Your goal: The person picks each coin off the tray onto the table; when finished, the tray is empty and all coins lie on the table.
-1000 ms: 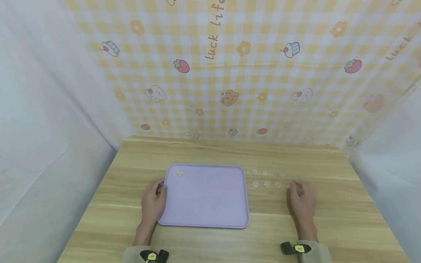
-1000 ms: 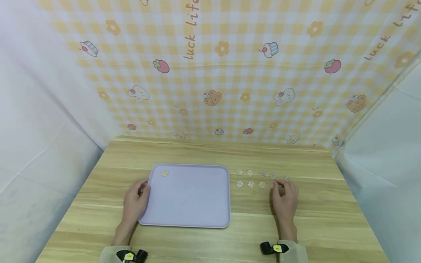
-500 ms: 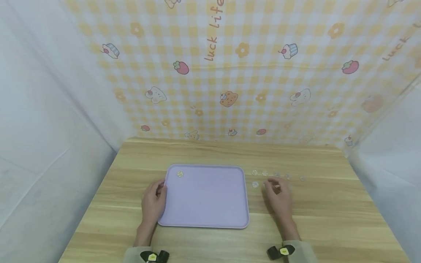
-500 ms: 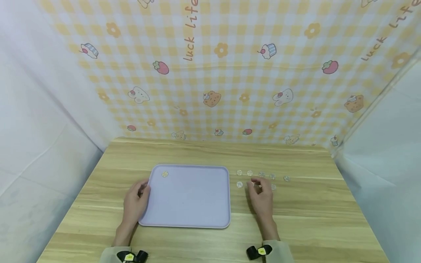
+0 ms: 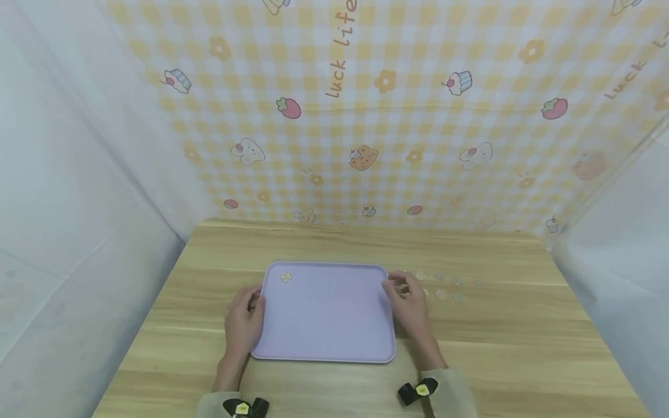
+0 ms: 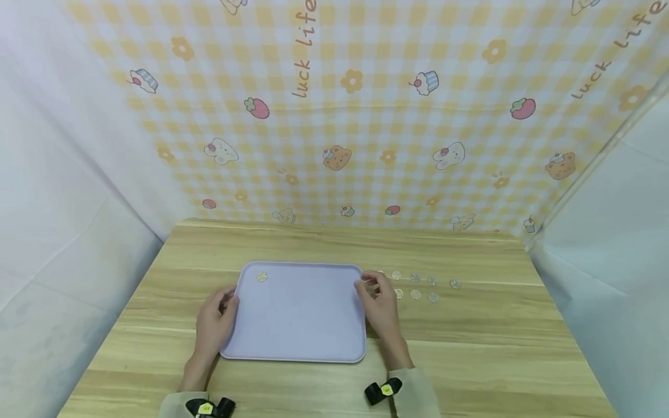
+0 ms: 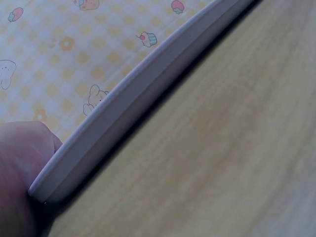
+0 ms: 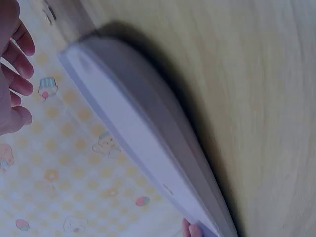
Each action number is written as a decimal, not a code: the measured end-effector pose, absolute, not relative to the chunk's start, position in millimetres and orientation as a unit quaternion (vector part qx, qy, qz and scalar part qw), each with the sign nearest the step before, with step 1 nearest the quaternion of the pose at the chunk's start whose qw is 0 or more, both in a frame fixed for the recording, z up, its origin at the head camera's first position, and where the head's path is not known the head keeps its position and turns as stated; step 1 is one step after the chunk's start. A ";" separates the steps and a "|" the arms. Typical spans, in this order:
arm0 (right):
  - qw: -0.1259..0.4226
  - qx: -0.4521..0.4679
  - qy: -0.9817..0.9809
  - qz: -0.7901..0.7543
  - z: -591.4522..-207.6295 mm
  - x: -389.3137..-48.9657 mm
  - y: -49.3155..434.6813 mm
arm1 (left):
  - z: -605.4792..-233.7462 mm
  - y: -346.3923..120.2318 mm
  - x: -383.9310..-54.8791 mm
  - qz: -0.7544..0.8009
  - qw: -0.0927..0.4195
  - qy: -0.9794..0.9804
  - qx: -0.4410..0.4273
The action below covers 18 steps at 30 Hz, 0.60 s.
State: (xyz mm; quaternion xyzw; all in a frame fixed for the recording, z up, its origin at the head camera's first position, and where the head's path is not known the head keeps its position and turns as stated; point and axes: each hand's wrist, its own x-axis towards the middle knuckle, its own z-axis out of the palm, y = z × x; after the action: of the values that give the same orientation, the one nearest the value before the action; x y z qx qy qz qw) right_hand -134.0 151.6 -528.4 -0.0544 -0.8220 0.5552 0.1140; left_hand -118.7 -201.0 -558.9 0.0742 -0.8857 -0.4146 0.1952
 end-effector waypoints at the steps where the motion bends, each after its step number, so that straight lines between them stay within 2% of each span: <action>1: 0.108 -0.051 -0.821 0.559 -526.4 -134.4 147.4 | -558.4 -201.3 -118.3 -0.415 0.193 -0.886 0.076; 5: 0.095 -0.029 -0.820 0.563 -523.1 -138.0 130.3 | -557.7 -202.2 -118.4 -0.415 0.186 -0.887 0.080; 12: 0.136 0.044 -0.813 0.565 -517.7 -150.1 94.4 | -556.8 -201.7 -117.8 -0.417 0.186 -0.886 0.077; 18: 0.113 0.057 -0.811 0.571 -515.7 -155.3 60.3 | -556.7 -202.2 -117.1 -0.420 0.190 -0.884 0.078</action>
State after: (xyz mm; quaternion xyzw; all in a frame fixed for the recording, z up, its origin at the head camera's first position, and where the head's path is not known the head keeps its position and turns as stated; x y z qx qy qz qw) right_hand -155.3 60.3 -515.7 0.0572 -0.8111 0.5711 0.1126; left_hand -117.1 -202.2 -556.7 0.0775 -0.8843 -0.4197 0.1895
